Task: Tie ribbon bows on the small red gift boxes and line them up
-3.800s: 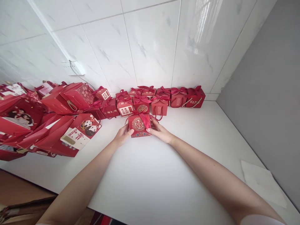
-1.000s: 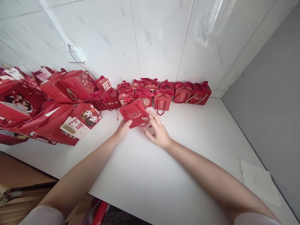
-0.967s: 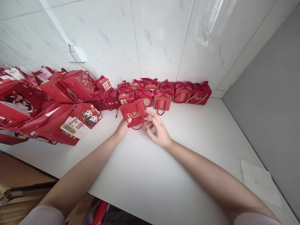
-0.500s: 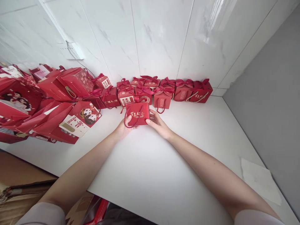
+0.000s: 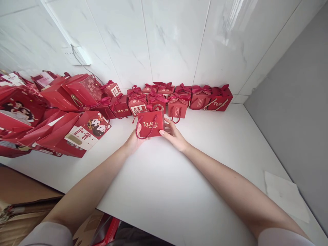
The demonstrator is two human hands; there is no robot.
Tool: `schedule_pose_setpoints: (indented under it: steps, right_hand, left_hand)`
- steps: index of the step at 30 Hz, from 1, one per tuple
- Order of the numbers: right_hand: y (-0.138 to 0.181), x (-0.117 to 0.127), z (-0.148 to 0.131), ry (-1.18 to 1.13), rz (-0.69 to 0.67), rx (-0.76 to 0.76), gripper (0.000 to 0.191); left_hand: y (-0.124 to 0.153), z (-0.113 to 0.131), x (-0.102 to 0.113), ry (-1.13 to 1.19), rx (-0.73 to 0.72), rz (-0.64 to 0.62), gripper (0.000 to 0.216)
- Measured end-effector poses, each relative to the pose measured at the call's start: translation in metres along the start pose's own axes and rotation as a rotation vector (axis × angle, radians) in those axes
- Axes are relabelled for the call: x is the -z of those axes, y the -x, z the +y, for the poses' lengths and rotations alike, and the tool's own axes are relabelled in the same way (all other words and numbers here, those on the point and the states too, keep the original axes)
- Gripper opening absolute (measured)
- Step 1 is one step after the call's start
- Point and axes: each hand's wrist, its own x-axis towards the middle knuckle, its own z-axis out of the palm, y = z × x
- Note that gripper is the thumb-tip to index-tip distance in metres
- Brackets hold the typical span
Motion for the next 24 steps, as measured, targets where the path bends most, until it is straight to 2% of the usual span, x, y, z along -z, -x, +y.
schedule_pose_setpoints:
  steps: [4, 6, 9, 13, 15, 18, 21, 24]
  right_hand:
    - [-0.001, 0.003, 0.003, 0.024, 0.076, 0.099, 0.065]
    - [-0.002, 0.002, 0.004, 0.057, 0.142, 0.146, 0.067]
    - [-0.001, -0.002, 0.002, 0.185, 0.219, 0.23, 0.067]
    - [0.006, -0.009, -0.009, 0.403, 0.244, 0.367, 0.064]
    - [0.009, -0.011, -0.015, 0.504, 0.208, 0.446, 0.064]
    - [0.013, -0.014, -0.022, 0.672, 0.116, 0.571, 0.065]
    - [0.014, -0.017, -0.025, 0.809, 0.046, 0.662, 0.065]
    - [0.014, -0.018, -0.024, 0.906, 0.037, 0.749, 0.066]
  left_hand:
    - [0.001, 0.003, -0.001, 0.046, -0.204, 0.109, 0.055]
    - [0.001, 0.003, 0.002, 0.04, -0.244, 0.168, 0.054]
    - [0.0, 0.003, 0.004, 0.05, -0.251, 0.179, 0.057]
    - [0.001, 0.0, -0.002, 0.126, -0.208, 0.065, 0.067]
    - [0.002, -0.001, -0.005, 0.122, -0.201, -0.005, 0.072]
    - [0.003, -0.001, -0.006, 0.117, -0.172, -0.051, 0.065]
    - [0.005, 0.001, -0.002, 0.196, -0.046, -0.045, 0.06]
    - [0.006, 0.003, 0.002, 0.272, 0.149, -0.149, 0.076]
